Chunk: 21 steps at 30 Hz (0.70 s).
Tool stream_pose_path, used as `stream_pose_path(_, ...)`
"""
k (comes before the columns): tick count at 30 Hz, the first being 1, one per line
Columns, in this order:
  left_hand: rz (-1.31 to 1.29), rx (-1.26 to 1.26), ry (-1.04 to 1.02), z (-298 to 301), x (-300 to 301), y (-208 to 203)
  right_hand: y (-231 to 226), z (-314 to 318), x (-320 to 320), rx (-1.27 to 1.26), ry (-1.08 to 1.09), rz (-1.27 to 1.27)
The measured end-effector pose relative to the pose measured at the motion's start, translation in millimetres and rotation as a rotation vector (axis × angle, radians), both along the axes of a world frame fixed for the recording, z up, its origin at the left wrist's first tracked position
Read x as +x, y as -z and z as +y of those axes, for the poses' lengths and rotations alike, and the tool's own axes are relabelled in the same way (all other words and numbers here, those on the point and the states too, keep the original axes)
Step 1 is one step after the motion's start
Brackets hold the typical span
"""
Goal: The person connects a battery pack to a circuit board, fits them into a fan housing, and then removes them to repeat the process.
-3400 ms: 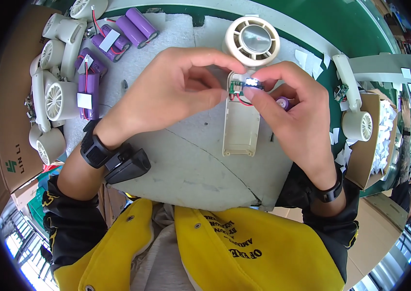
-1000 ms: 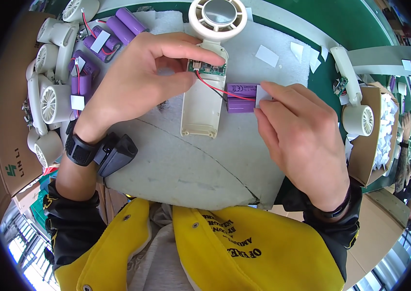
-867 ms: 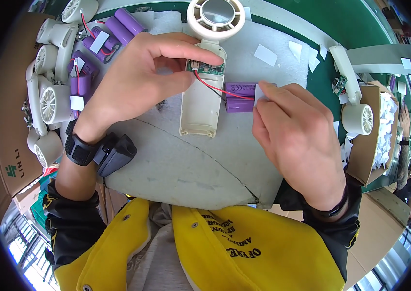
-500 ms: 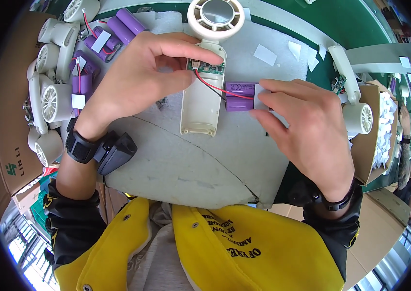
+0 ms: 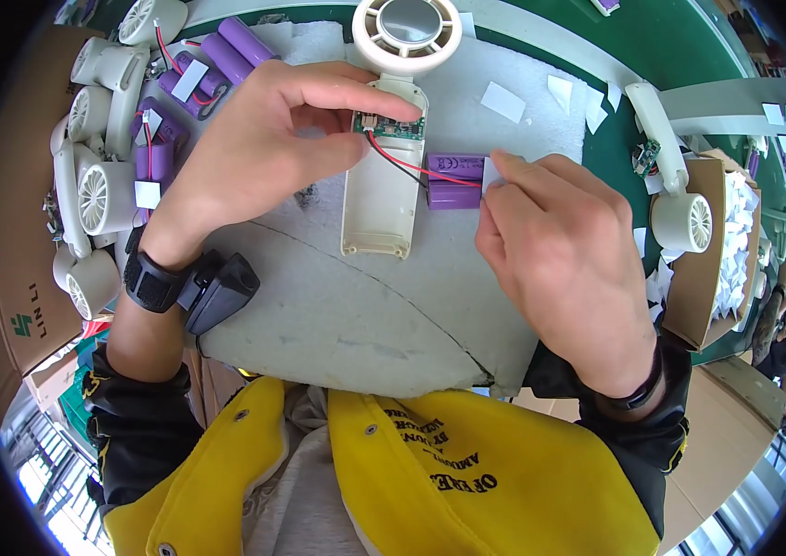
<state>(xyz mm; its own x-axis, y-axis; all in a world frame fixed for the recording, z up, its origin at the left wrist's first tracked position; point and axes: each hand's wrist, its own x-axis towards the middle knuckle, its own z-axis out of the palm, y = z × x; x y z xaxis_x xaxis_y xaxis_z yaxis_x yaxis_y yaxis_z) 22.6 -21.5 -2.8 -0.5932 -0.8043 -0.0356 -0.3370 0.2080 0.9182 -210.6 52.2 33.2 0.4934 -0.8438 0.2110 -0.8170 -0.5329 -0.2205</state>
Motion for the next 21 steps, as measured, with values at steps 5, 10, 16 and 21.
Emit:
stream_pose_path(5,0.004,0.002,0.002,-1,1,1,1,-4,-6,0.004,0.013,-0.059)
stream_pose_path(10,0.000,0.025,0.009,-1,0,0,-11,-17,-25,0.263,0.131,-0.231)
stream_pose_path(16,-0.019,-0.009,0.003,-1,-2,0,5,-47,-54,-0.135,0.604,-0.263)
stream_pose_path(21,0.001,0.032,0.016,-1,0,1,5,-30,-27,0.135,-0.164,-0.238)
